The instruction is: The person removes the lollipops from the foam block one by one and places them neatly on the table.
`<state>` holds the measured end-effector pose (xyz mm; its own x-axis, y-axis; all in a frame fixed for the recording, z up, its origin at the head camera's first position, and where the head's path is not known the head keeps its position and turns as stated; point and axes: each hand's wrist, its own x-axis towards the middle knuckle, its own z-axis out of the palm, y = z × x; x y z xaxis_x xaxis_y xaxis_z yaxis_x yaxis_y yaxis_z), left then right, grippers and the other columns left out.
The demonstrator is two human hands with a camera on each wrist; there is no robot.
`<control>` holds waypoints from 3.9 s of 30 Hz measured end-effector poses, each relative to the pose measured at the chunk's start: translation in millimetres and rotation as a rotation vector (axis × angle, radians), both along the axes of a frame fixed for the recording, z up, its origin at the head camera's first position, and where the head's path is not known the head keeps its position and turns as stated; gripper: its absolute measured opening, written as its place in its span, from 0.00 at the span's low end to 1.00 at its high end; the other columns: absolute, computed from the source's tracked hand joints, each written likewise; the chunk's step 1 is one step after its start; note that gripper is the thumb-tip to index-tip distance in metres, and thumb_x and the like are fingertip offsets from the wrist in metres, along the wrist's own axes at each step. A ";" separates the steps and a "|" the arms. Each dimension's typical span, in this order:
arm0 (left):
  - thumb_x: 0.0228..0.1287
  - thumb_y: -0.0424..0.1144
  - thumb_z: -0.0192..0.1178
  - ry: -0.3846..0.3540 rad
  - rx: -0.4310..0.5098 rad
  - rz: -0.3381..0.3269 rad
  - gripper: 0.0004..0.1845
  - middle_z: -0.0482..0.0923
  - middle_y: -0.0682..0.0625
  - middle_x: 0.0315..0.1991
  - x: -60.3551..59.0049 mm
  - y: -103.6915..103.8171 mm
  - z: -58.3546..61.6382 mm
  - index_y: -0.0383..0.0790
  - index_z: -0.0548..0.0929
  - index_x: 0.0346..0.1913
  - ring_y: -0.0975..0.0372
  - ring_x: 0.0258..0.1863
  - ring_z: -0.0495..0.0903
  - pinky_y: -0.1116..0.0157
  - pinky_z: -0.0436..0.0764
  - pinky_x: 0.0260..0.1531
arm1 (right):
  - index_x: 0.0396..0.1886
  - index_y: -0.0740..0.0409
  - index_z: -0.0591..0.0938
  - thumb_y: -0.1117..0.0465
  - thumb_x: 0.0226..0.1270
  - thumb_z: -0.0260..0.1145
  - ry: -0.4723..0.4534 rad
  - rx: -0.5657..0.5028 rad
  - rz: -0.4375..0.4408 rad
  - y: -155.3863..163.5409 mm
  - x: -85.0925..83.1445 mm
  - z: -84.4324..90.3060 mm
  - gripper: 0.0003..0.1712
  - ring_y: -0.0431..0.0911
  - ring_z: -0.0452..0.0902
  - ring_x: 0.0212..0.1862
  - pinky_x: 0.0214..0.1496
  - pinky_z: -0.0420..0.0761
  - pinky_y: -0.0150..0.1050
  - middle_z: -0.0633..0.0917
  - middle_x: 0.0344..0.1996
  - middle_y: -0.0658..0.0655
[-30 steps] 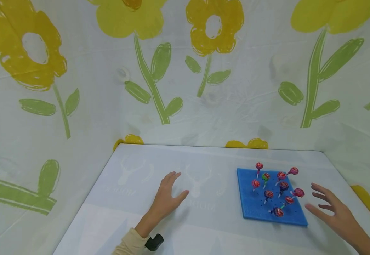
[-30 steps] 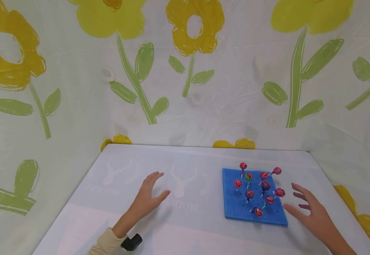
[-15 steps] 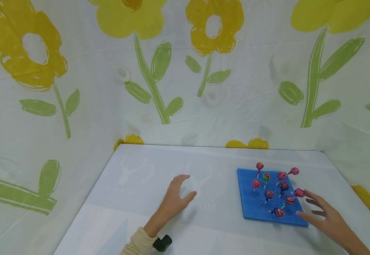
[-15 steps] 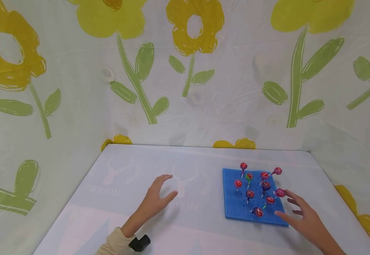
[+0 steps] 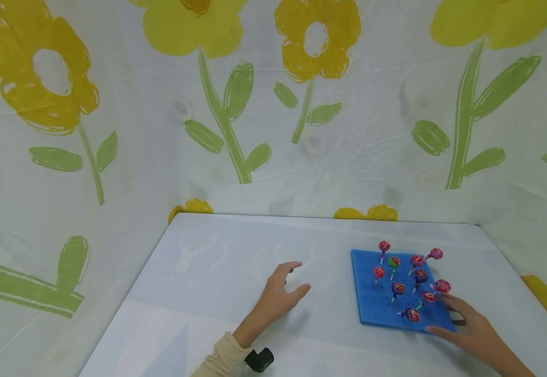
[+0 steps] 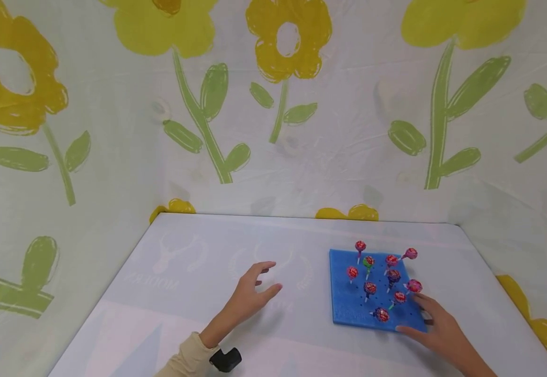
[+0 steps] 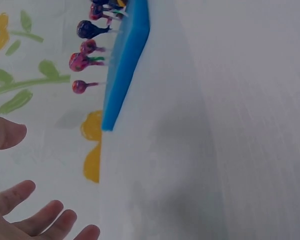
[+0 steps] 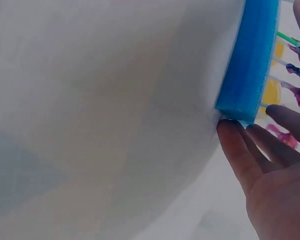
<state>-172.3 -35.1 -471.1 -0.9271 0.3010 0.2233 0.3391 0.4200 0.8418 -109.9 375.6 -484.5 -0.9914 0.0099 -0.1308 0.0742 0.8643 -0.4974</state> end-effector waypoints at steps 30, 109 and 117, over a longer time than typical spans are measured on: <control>0.60 0.40 0.65 -0.162 0.169 -0.079 0.19 0.78 0.47 0.50 -18.7 92.0 -0.6 0.42 0.77 0.54 0.60 0.47 0.78 0.68 0.79 0.44 | 0.59 0.82 0.65 0.35 0.42 0.73 -0.008 0.097 0.033 -5.4 -13.9 7.5 0.61 0.66 0.74 0.46 0.44 0.79 0.55 0.67 0.55 0.82; 0.59 0.37 0.66 0.026 0.418 -0.108 0.12 0.81 0.51 0.41 -59.5 125.4 7.3 0.41 0.81 0.45 0.64 0.42 0.80 0.66 0.81 0.42 | 0.62 0.79 0.63 0.32 0.34 0.74 -0.190 0.071 -0.103 -8.9 -15.3 6.2 0.67 0.71 0.69 0.48 0.47 0.75 0.61 0.69 0.51 0.83; 0.59 0.36 0.66 -0.067 0.479 -0.090 0.11 0.81 0.53 0.39 -66.9 116.8 4.3 0.42 0.81 0.45 0.62 0.40 0.80 0.69 0.82 0.32 | 0.62 0.79 0.63 0.31 0.34 0.74 -0.180 0.079 -0.097 -9.7 -16.6 5.9 0.67 0.72 0.69 0.49 0.47 0.75 0.61 0.69 0.51 0.83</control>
<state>-239.2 81.7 -466.8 -0.9192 0.2590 0.2967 0.2944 -0.0485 0.9544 -126.5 365.9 -478.5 -0.9459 0.1210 -0.3010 0.2404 0.8845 -0.3999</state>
